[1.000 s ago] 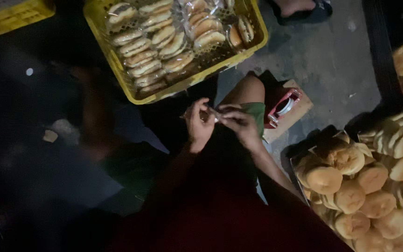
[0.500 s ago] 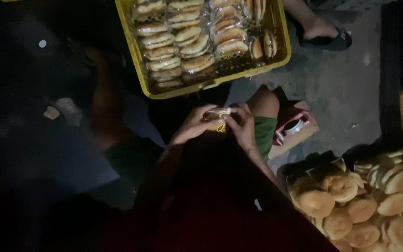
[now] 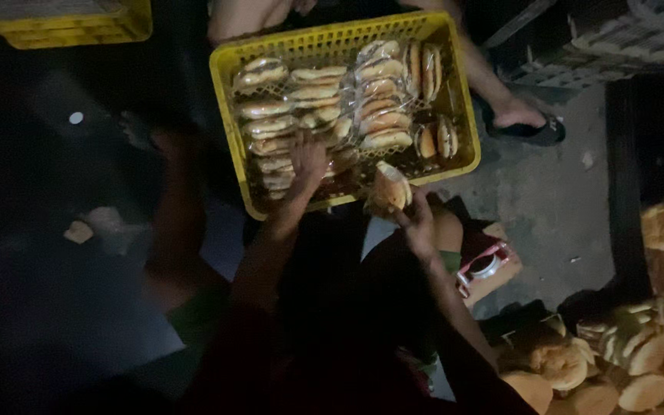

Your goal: The person picks up wrapped sandwiches from a yellow crate, applies adhesive tape to secure the packaging, and returns them to the crate.

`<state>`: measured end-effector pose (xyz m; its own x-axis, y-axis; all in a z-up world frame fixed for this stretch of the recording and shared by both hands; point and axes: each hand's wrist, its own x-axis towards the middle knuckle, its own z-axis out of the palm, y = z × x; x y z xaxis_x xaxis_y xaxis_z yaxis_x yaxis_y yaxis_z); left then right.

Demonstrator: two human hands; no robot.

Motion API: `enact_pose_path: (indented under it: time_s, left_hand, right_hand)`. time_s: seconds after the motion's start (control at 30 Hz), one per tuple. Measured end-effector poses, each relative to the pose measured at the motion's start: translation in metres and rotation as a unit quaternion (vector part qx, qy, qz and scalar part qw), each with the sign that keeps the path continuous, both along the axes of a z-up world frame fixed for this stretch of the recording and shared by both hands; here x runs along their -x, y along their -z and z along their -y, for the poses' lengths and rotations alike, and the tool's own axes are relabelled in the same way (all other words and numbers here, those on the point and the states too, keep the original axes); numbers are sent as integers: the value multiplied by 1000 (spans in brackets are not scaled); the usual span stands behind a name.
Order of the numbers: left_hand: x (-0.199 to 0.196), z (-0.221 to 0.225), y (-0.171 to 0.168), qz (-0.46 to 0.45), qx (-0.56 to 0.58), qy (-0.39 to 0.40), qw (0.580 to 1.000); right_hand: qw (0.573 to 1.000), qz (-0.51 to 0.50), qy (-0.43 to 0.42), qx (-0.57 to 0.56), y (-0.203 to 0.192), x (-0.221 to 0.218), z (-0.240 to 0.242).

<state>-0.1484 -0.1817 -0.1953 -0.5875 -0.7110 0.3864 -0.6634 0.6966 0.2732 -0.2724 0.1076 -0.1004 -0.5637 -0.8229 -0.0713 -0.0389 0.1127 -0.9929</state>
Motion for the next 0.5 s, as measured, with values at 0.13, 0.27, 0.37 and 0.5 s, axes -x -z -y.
enact_pose_path:
  time_s: [0.13,0.27,0.37,0.5]
  left_hand:
    - [20,29,7,-4,-199,42,979]
    - [14,68,-15,-216,-478,53,850]
    - [-23,78,-57,-282,-389,92,872]
    - [-80,61,-114,-284,-501,12,817]
  right_hand:
    - [998,-44,-30,23,9,16,46]
    - [897,-400,-188,-5,34,28,133]
    - [821,-516,-237,-66,53,17,194]
    - [807,-520,-249,-129,81,0,225]
